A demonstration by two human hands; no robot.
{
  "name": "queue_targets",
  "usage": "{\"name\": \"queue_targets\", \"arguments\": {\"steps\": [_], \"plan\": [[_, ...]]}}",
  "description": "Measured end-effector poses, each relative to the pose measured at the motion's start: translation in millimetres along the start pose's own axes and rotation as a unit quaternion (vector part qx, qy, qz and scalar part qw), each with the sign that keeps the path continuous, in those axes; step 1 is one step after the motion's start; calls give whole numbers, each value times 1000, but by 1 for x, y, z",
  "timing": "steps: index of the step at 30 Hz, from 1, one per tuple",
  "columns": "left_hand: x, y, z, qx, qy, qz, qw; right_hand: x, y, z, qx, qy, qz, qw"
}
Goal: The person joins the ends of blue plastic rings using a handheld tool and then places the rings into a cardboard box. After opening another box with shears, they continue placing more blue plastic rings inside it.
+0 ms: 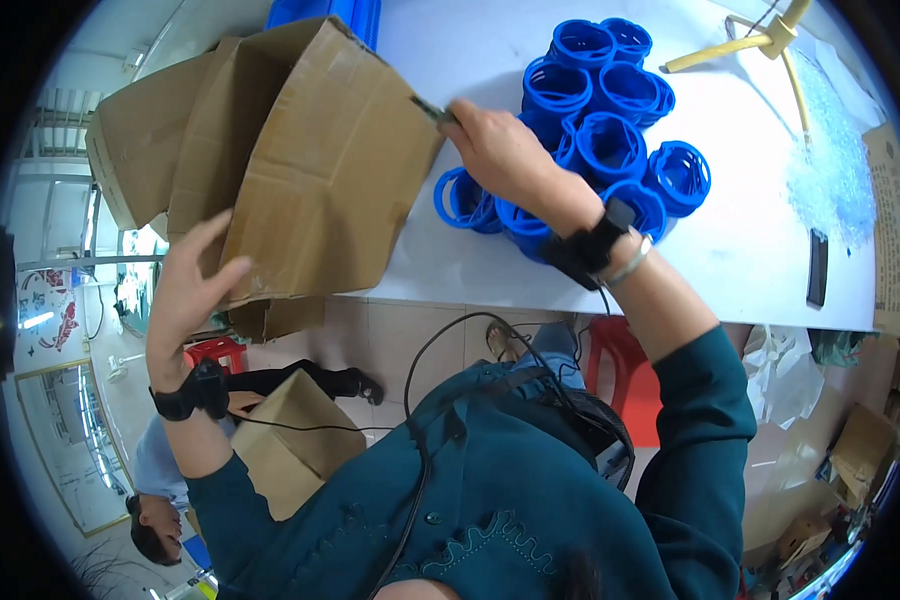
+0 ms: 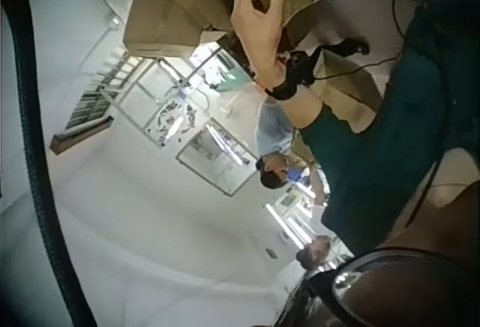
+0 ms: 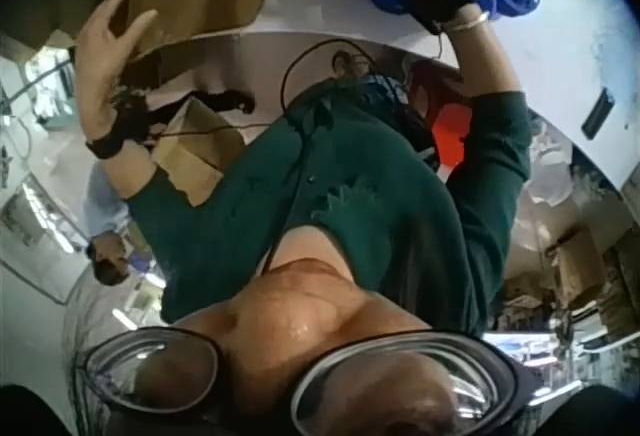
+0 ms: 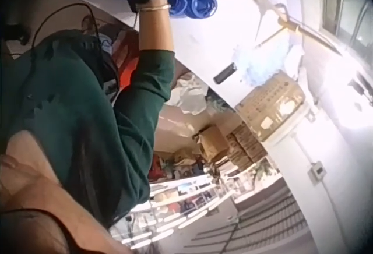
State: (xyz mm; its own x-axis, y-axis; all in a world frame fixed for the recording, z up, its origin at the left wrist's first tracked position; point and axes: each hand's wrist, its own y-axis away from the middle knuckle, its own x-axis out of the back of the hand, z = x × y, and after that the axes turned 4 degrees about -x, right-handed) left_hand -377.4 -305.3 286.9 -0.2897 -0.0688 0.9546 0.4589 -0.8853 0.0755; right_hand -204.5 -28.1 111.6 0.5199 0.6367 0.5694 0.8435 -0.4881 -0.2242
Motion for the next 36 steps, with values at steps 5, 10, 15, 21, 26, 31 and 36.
{"name": "queue_targets", "arguments": {"steps": [5,10,15,21,26,31,36], "plan": [[-32,-141,45,-54,5,159,986,2,-85,26,74,65,72,993],[-45,-209,30,4,-10,111,994,-14,-125,9,110,21,31,993],[-56,-221,26,33,23,113,993,-16,-137,16,117,48,12,992],[-58,-227,26,53,26,116,992,-20,-143,11,104,98,-6,990],[-59,-225,27,38,15,134,990,-16,-140,5,90,149,-40,984],[-55,-226,29,75,2,109,991,-17,-139,5,90,168,-65,980],[-55,-231,24,48,-15,125,991,-44,-110,42,110,221,-95,964]]}}
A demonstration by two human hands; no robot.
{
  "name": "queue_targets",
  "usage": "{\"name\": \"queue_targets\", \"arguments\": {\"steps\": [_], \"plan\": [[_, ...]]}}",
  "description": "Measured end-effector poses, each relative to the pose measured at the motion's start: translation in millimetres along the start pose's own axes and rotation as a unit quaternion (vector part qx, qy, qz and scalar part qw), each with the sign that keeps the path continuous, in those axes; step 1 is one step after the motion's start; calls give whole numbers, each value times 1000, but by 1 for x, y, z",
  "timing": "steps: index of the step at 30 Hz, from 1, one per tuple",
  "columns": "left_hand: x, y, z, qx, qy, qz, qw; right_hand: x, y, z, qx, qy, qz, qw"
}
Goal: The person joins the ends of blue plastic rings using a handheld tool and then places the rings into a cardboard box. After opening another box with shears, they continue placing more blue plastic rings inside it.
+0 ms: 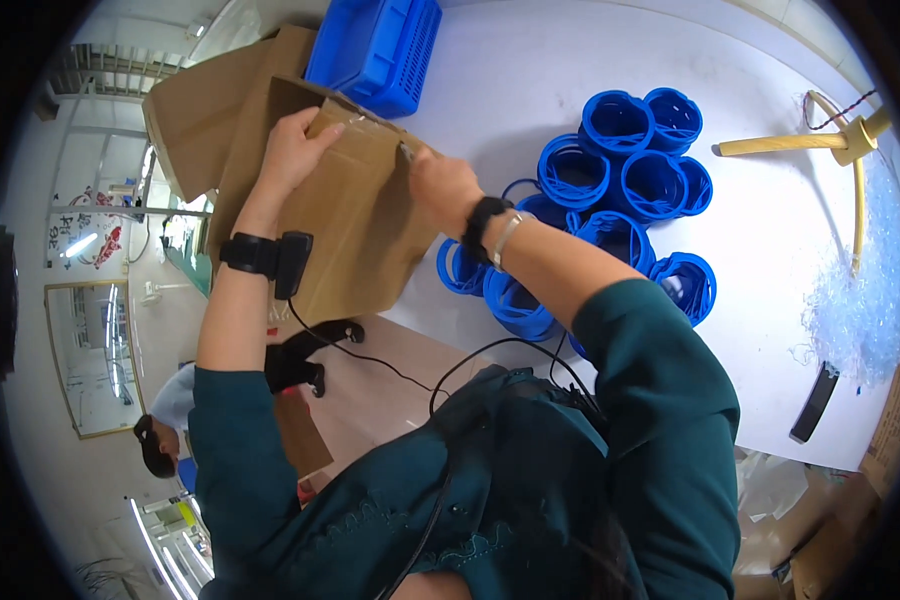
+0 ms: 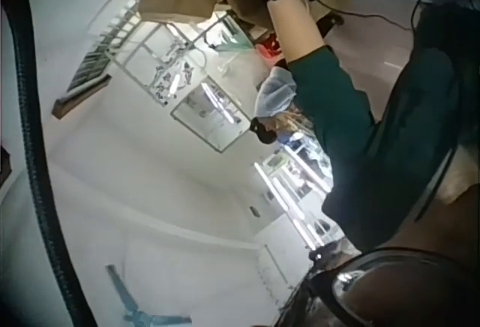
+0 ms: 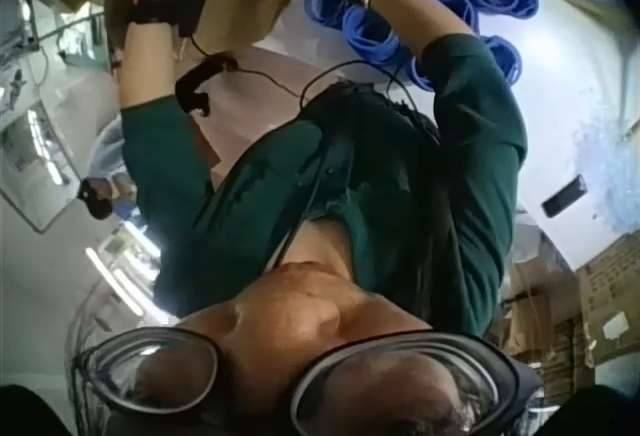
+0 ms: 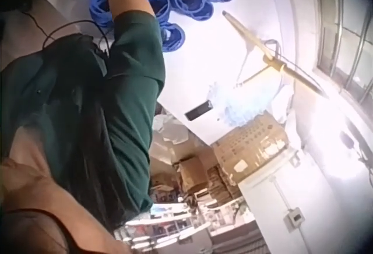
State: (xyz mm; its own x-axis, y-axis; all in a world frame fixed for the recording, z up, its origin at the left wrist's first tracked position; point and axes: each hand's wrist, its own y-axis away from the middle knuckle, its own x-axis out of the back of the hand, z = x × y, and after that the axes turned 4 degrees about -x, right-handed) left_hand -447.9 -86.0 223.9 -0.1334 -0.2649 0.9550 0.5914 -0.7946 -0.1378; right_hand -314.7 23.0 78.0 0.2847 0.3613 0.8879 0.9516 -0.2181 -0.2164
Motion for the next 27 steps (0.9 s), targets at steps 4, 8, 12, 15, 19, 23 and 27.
{"name": "queue_targets", "arguments": {"steps": [4,8,12,15,19,23,27], "plan": [[0,-1,4,4,62,-8,998,42,-1,15,-25,-150,-64,986],[-1,-12,14,10,11,-20,1000,64,2,15,-8,-201,-33,979],[-2,-18,1,-28,146,-53,987,58,-6,9,-11,-203,4,979],[-2,-14,-4,-60,179,-81,979,57,-4,10,-25,-181,-21,983],[10,2,-10,-90,157,-151,972,65,-4,38,-24,-141,-117,983],[37,36,1,-81,178,-217,957,64,-4,55,-49,-142,-148,978],[58,67,-27,-82,91,-288,950,59,-8,44,-54,-165,-138,975]]}}
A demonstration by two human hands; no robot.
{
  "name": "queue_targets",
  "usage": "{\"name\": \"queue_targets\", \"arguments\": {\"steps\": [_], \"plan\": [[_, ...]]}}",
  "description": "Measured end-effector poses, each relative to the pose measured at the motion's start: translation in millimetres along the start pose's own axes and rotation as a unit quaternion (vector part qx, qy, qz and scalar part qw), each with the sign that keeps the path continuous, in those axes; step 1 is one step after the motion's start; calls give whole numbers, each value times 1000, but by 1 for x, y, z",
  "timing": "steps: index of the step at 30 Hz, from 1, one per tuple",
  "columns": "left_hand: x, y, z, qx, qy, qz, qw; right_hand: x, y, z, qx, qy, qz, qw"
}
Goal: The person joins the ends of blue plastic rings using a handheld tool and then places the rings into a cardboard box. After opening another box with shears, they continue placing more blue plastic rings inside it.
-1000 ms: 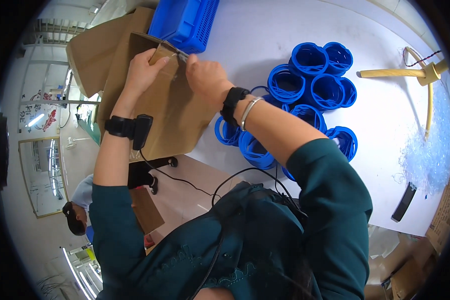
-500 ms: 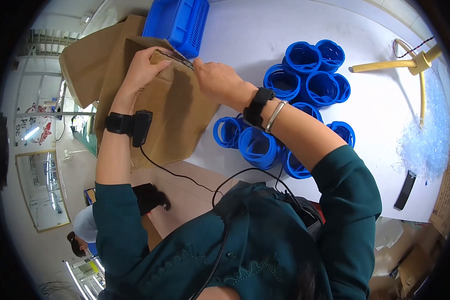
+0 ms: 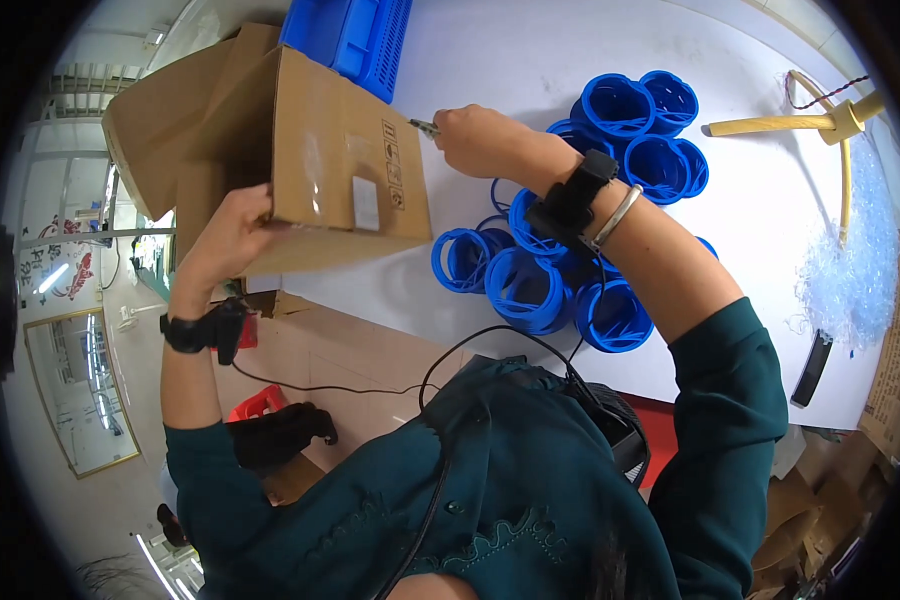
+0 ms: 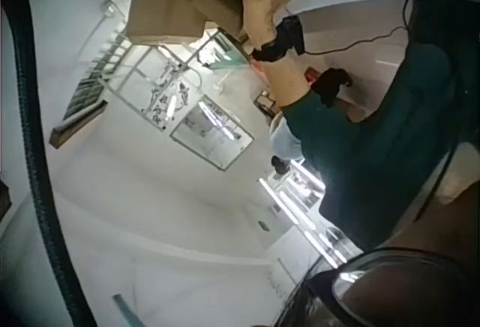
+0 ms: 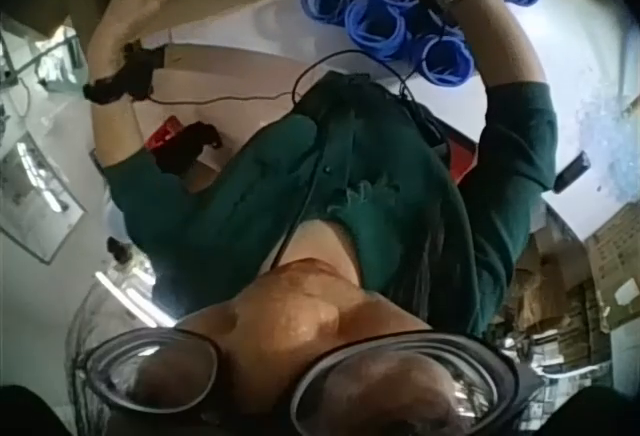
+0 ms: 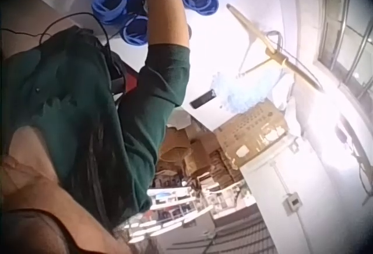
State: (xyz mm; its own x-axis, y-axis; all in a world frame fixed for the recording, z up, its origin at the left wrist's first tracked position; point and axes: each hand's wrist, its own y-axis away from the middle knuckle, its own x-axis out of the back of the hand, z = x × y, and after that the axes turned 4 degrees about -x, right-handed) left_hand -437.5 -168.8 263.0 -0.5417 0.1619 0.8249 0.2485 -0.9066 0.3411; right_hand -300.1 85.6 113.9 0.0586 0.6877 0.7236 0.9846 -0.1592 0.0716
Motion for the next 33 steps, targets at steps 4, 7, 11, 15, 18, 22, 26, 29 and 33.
{"name": "queue_targets", "arguments": {"steps": [4,7,11,15,18,22,26,29,33], "plan": [[9,40,-16,58,-143,-78,985,-15,-10,-16,3,-45,43,998],[23,59,-11,87,-101,-72,988,-29,-18,-24,16,-69,89,994],[24,38,-7,88,59,92,990,-46,-31,-36,42,-79,154,984],[4,-44,-21,34,23,260,965,-51,-42,-41,33,-82,178,980],[10,-36,-28,48,51,226,972,-48,-44,-43,53,-93,194,975],[1,-15,-20,69,81,167,980,-44,-36,-49,81,-114,201,970],[0,8,-8,106,73,153,980,-57,-24,-75,117,-101,155,976],[-6,1,-7,96,73,189,974,-67,-18,-87,117,-93,111,983],[-13,-17,-13,54,64,261,962,-70,-25,-92,113,-102,148,977]]}}
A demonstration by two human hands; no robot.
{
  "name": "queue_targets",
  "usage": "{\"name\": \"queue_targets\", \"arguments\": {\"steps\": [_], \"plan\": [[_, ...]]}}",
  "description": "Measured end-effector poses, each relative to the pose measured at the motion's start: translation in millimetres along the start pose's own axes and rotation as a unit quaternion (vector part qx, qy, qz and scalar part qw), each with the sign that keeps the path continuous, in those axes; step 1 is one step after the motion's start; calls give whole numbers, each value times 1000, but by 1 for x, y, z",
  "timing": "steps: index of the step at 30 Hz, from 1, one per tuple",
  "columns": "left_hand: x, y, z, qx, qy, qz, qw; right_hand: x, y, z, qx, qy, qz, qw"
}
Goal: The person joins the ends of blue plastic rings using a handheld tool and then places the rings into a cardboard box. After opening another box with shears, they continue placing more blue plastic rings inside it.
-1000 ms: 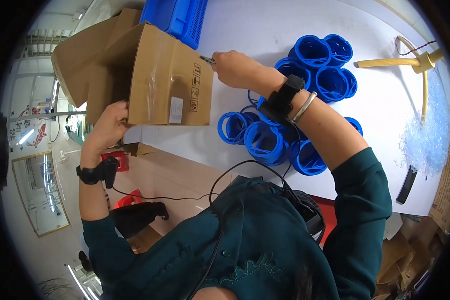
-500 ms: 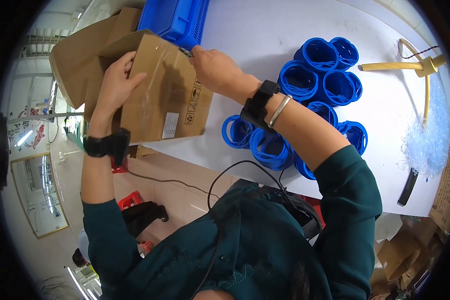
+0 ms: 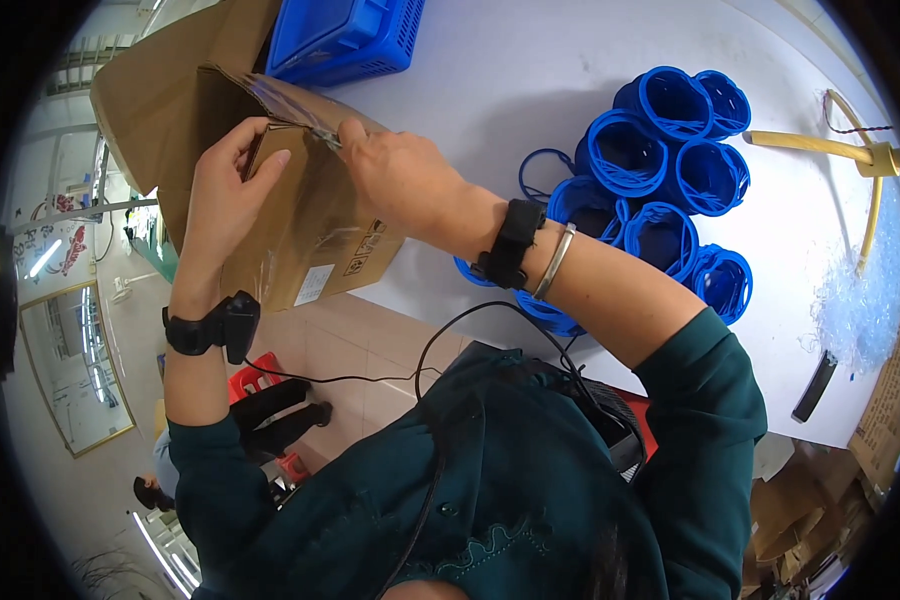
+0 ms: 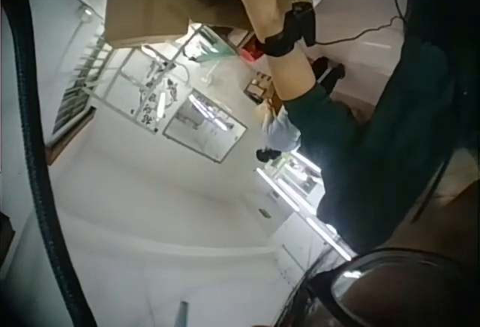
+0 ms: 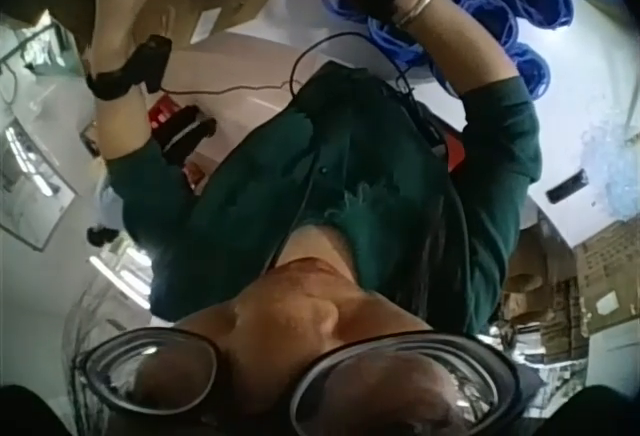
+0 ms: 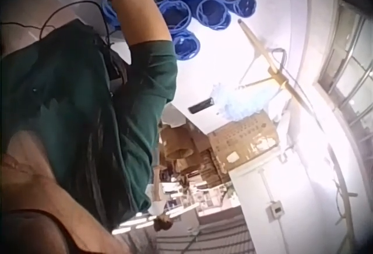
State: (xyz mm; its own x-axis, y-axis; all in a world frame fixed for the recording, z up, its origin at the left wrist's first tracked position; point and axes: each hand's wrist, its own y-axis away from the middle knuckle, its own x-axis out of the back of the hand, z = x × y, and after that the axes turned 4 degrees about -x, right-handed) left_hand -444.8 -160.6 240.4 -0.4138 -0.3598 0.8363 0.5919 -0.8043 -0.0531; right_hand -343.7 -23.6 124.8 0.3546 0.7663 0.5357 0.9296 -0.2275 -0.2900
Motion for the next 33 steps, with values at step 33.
{"name": "queue_targets", "arguments": {"steps": [33], "plan": [[1,-25,-32,-134,-91,10,987,3,-10,10,54,250,-74,964]]}}
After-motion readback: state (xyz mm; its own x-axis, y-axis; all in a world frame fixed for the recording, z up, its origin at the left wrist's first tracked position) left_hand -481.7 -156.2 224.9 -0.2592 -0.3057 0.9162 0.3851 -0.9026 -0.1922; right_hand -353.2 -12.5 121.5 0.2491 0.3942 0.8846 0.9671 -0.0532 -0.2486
